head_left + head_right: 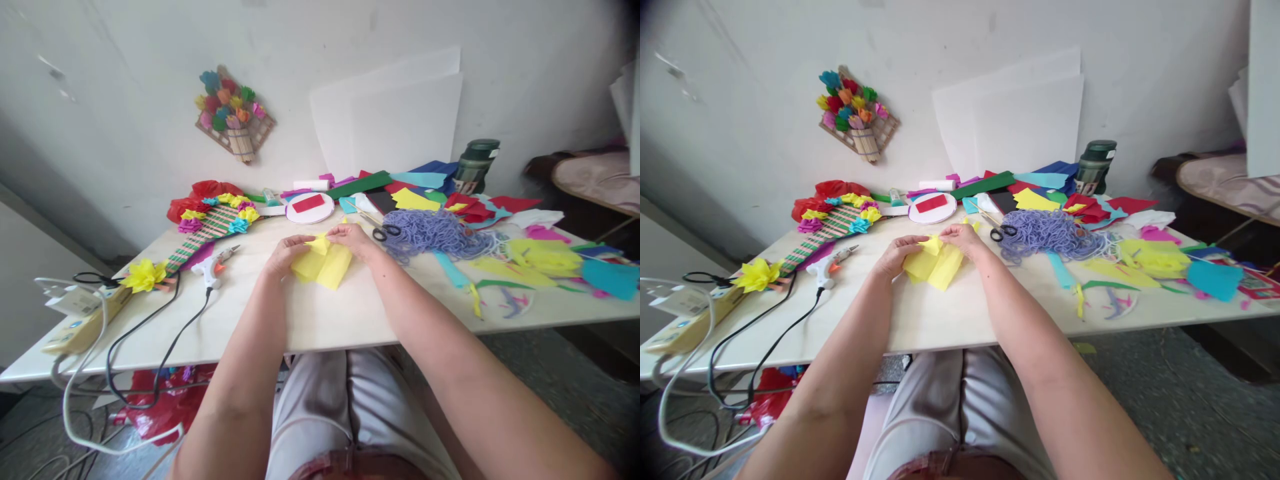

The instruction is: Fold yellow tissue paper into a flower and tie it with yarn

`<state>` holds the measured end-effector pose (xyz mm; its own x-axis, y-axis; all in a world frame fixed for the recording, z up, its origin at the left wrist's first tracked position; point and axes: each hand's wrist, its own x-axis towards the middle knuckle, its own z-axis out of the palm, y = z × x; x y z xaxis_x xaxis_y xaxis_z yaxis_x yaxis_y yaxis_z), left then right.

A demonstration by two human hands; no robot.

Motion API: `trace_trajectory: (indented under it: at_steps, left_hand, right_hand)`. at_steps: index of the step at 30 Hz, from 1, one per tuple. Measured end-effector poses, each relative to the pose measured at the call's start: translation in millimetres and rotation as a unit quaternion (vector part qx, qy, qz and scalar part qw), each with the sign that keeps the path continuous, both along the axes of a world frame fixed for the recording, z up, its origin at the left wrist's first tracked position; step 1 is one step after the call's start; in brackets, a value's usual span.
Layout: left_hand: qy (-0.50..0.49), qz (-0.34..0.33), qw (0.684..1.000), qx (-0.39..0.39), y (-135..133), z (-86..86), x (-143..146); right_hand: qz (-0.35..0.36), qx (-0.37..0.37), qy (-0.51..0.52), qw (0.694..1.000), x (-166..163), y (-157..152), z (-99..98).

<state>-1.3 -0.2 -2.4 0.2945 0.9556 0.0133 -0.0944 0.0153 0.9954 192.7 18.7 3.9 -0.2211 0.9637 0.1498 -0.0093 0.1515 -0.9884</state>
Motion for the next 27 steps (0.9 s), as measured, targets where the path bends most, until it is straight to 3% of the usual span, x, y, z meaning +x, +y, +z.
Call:
trace_trajectory:
  at_steps: [8, 15, 27]
  left_hand:
    - [0.026, 0.057, 0.998, 0.008, 5, -0.3, 1]
    - [0.077, 0.018, 0.997, 0.012, -5, 2.6, 6]
    - [0.19, 0.07, 0.974, 0.106, -3, 2.6, 9]
  right_hand:
    - [-0.013, 0.01, -0.012, 1.0, -2, 0, 0.4]
    - [-0.009, 0.034, -0.031, 0.999, -5, 2, -2.3]
    - [-0.004, 0.079, -0.076, 0.994, -12, -8, 4.9]
